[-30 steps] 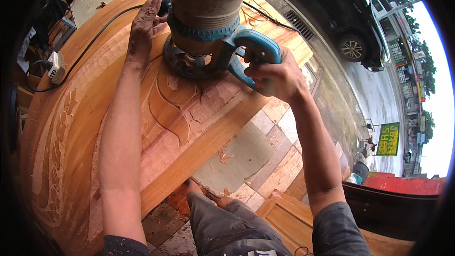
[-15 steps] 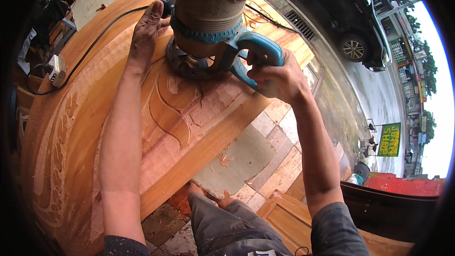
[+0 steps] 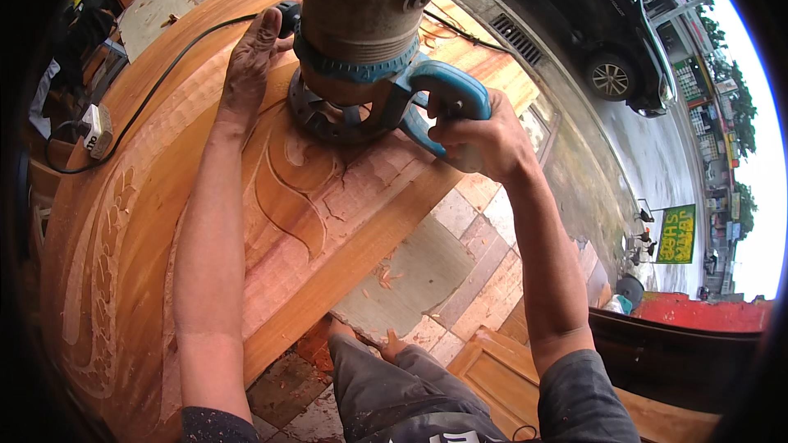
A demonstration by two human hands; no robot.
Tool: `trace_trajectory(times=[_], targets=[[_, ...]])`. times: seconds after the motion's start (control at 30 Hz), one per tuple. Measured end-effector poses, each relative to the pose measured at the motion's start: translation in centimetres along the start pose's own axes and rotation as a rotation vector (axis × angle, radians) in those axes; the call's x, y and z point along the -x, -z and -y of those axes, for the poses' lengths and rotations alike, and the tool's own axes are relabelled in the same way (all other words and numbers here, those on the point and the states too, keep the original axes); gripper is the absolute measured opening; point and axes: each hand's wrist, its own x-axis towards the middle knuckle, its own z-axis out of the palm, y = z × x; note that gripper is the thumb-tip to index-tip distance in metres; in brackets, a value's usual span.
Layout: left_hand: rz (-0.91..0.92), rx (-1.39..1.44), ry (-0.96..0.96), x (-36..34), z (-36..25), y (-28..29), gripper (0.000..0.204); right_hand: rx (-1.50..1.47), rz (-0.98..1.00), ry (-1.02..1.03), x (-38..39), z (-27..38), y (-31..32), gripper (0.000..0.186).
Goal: The person uses a wood router to carve intricate patterns into a large wooden panel, guiding the tool along the design with both hands.
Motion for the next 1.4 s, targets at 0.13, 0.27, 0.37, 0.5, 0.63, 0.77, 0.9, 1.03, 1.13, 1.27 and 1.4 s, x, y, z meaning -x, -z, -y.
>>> trace_trajectory(times=[0.13,0.27,0.37,0.5,0.63,0.77,0.9,1.03,1.13,1.27,1.4], targets=[[0.017,-0.017,-0.013,0.1,-0.1,-0.1,0.068,0.011,0.009,0.001,0.1,-0.3,0.4,0.027],[0.037,-0.047,0.009,0.1,-0.3,-0.2,0.071,-0.004,0.011,0.011,0.5,-0.3,0.5,0.027],[0.047,-0.037,-0.004,0.0,-0.3,-0.4,0.071,-0.017,0.017,0.002,0.7,-0.4,0.7,0.027],[0.060,-0.045,-0.029,0.0,-0.1,-0.2,0.070,-0.017,0.014,-0.007,0.9,-0.3,0.6,0.027],[0.055,-0.046,-0.013,0.1,-0.3,-0.6,0.070,0.014,0.014,-0.008,1.1,-0.4,0.9,0.027],[0.069,-0.060,0.008,0.3,-0.6,-0.8,0.069,0.004,-0.001,-0.007,1.5,-0.6,1.0,0.028],[0.124,-0.054,0.023,0.2,-0.3,-0.3,0.061,0.010,-0.012,-0.007,1.8,-0.8,1.0,0.028],[0.140,-0.055,0.018,0.4,-0.4,-0.4,0.061,0.044,-0.024,0.003,2.2,-0.9,1.2,0.028],[0.122,-0.056,0.007,0.5,-0.6,-0.9,0.067,0.050,-0.045,0.007,2.6,-0.9,1.3,0.030],[0.128,-0.049,0.006,0.7,-0.5,-1.1,0.071,0.030,-0.062,0.052,2.8,-1.3,1.2,0.035],[0.157,-0.046,0.006,0.6,-0.5,-1.4,0.069,0.039,-0.080,0.049,3.2,-1.4,1.5,0.036]])
